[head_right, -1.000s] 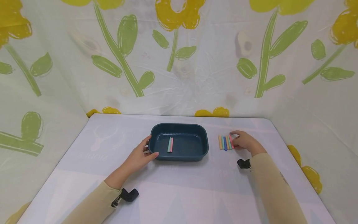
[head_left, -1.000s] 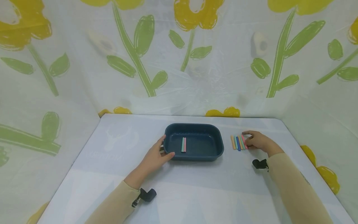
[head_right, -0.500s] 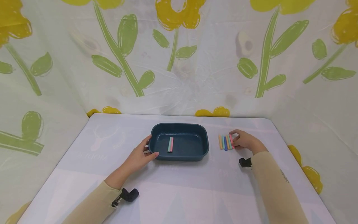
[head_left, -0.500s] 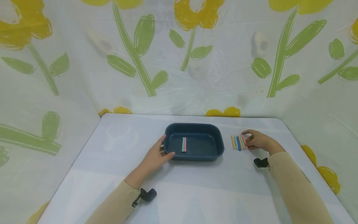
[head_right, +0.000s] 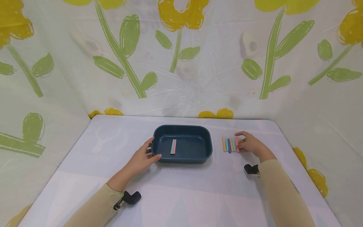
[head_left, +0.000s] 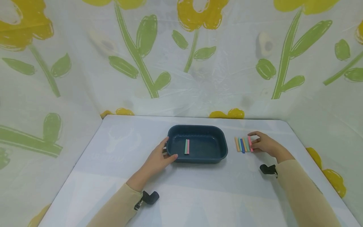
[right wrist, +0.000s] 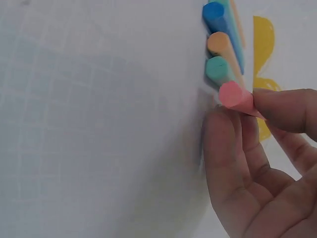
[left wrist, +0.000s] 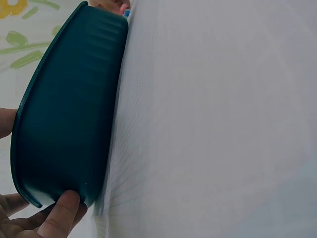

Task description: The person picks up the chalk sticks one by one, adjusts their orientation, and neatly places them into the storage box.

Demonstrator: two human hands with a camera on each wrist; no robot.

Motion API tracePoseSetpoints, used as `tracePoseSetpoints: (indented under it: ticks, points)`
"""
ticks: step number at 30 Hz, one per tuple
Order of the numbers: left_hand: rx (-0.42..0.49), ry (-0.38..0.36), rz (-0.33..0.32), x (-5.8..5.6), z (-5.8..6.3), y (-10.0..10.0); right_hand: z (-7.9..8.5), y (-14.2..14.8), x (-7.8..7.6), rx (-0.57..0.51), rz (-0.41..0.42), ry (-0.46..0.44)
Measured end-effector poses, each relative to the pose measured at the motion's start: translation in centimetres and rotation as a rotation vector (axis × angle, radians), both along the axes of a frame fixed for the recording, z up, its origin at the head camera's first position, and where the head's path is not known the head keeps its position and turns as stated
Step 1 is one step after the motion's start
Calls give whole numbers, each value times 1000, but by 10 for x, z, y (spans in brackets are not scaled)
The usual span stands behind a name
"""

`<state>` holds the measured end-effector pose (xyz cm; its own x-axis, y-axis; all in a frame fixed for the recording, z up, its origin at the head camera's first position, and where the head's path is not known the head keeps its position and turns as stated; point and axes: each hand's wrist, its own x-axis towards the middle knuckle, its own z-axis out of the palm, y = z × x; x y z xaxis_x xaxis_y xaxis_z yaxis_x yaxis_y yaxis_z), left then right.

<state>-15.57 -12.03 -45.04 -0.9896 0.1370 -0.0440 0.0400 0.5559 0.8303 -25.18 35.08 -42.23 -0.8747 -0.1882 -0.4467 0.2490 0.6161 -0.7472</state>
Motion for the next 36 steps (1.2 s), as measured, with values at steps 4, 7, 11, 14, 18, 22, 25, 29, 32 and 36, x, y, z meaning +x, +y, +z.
tracePoseSetpoints:
  ticks: [4,7,11,14,18,22,25,29,32,36]
  points:
    - [-2,-2,2,0,-1,1,3,-1,6,-48,-9,11]
    - [-2,-4,1,0,-1,1,7,-3,9,-79,-6,29]
    - [-2,-10,2,1,1,1,11,-5,12,-105,-6,48]
    - [-5,-8,0,2,1,1,16,-9,15,-132,-18,52]
    - [-11,-4,-3,2,3,1,25,-16,19,-186,-45,53]
    - [-10,-2,-6,2,4,1,32,-23,24,-240,-62,68]
    - [-9,2,-8,1,3,1,36,-31,27,-284,-63,76]
    - [-11,-3,-6,2,2,0,42,-44,29,-329,-45,70]
    - [-11,-1,-8,2,1,0,48,-55,31,-354,-31,64]
    - [-9,3,-13,1,1,-1,56,-70,33,-391,-13,58]
